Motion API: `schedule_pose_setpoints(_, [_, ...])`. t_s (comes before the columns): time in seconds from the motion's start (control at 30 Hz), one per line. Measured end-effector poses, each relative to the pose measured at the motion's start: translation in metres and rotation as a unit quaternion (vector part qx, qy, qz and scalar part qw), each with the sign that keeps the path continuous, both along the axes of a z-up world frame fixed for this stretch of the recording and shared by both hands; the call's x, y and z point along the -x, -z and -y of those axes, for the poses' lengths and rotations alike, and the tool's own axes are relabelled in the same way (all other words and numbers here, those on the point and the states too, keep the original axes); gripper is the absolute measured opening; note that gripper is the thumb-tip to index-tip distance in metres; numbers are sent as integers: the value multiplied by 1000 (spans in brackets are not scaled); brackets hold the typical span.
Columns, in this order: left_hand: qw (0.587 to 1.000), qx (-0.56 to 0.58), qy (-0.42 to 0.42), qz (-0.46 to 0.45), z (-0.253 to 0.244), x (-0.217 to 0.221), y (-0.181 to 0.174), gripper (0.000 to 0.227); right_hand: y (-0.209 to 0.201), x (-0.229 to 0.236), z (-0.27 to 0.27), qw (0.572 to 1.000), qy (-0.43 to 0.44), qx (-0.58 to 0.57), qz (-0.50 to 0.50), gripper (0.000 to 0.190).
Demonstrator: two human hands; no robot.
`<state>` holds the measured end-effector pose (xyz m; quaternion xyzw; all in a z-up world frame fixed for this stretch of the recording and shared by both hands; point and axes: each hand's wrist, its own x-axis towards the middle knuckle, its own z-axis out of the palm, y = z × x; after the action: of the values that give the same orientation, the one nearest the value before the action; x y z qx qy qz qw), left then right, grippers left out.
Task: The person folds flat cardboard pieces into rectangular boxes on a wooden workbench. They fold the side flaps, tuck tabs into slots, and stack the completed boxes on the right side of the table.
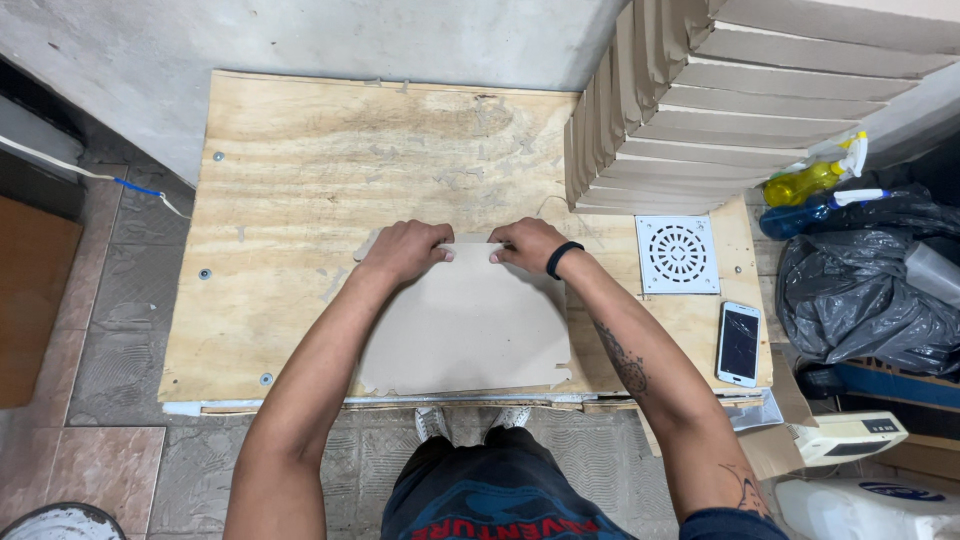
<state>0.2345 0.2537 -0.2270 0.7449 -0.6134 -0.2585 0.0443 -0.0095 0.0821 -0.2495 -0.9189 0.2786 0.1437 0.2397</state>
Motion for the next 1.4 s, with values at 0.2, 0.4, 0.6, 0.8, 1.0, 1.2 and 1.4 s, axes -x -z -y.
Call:
schedule_pose_setpoints(0.2, [996, -63, 10, -61, -2, -12, -6, 38, 12, -1, -2, 997, 7, -72, 23, 38])
schedule_pose_setpoints(0.4, [995, -78, 2, -69, -2, -5, -11, 40, 23, 0, 5, 995, -4, -101, 26, 37])
schedule_pose_setpoints(0.6, [996, -69, 42, -40, 2, -9, -3, 43, 27, 1, 7, 995, -15, -92, 30, 31])
schedule_pose_setpoints(0.8, [996, -53, 69, -11, -1, -7, 0, 38, 41, 10, 0, 997, -26, -29, 67, 28])
schedule_pose_setpoints(1.0, [989, 25, 118, 87, -16, -5, 34, 29, 47, 28, -27, 982, -76, 124, 120, 17])
schedule_pose_setpoints(1.2, [967, 119, 158, 161, -30, -3, 56, 21, 65, 35, -39, 940, -102, 266, 187, 15])
schedule_pose_setpoints(1.4, [913, 271, 187, 242, -37, -11, 120, 9, 77, 54, -47, 906, -122, 344, 215, 12])
